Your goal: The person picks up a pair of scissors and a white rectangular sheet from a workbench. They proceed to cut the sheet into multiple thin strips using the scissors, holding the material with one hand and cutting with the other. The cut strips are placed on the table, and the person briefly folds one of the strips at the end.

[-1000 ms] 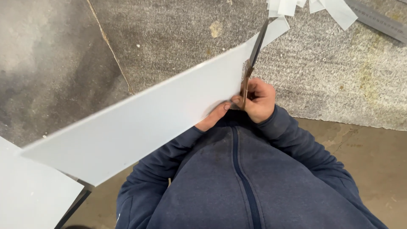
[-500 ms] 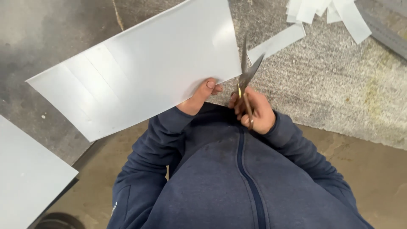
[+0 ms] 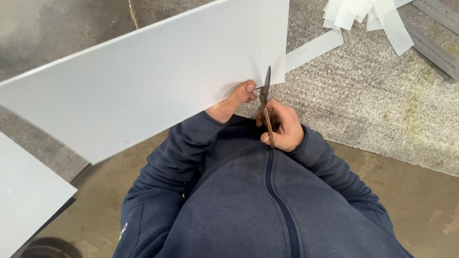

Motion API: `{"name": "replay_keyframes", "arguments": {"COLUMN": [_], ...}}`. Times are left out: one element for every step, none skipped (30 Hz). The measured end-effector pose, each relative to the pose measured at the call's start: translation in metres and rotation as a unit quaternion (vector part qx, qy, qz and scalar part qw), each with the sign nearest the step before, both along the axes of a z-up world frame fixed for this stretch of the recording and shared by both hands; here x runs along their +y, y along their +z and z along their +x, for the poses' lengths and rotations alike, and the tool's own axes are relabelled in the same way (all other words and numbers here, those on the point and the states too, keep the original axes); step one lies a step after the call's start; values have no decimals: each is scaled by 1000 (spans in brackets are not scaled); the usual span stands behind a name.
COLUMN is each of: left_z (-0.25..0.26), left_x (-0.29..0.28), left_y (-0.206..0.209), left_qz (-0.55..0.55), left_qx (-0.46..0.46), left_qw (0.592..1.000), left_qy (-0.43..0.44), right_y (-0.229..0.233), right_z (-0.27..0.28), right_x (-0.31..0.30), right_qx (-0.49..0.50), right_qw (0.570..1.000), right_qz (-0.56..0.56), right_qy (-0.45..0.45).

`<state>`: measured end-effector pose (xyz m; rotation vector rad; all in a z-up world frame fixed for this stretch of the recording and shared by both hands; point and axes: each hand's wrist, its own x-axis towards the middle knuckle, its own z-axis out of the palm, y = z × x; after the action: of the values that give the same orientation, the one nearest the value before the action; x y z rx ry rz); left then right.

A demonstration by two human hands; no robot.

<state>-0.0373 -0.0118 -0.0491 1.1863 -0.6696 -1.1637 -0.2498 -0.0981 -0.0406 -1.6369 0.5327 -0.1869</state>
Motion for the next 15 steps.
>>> {"name": "replay_keyframes", "arguments": {"left_z": [0, -1, -2, -4, -4, -5, -6, -7, -8, -10, -11, -13, -14, -15, -17], "left_x": [-1, 0, 0, 1, 2, 2, 3, 2, 2, 1, 2, 2, 2, 2, 3], "left_y": [-2, -8, -15, -22, -28, -35, -41, -43, -45, -47, -54, -62, -70, -83, -95], "left_qz": [13, 13, -2, -16, -16, -17, -17, -17, -7, 4, 4, 0, -5, -5, -3], "left_qx": [-4, -4, 6, 17, 17, 24, 31, 32, 19, 7, 7, 13, 19, 19, 30], "left_qw": [1000, 1000, 1000, 1000, 1000, 999, 997, 997, 998, 999, 999, 998, 997, 997, 994], "left_qy": [-4, -4, -8, -12, -11, -40, -69, -68, -61, -53, -53, -65, -77, -76, -101], "right_y": [0, 0, 0, 0, -3, -5, -7, -6, -5, -4, -6, -7, -8, -9, -9], "right_z": [0, 0, 0, 0, -1, -1, -2, -1, 0, 0, 0, -1, -1, -1, -2], "right_x": [0, 0, -1, -1, -1, -1, -1, -1, -1, -1, -1, -1, -1, -1, -1], "right_qx": [4, 4, 2, 0, 0, -1, -2, -2, -3, -5, -4, -7, -9, -8, -9], "right_qw": [1000, 1000, 1000, 1000, 1000, 1000, 1000, 1000, 1000, 1000, 1000, 1000, 1000, 1000, 1000], "right_qz": [-5, -5, -7, -8, -8, -12, -16, -16, -14, -13, -13, -13, -14, -14, -18], "right_qy": [-1, -1, -2, -2, -2, -2, -3, -3, -4, -5, -5, -5, -5, -4, -4]}}
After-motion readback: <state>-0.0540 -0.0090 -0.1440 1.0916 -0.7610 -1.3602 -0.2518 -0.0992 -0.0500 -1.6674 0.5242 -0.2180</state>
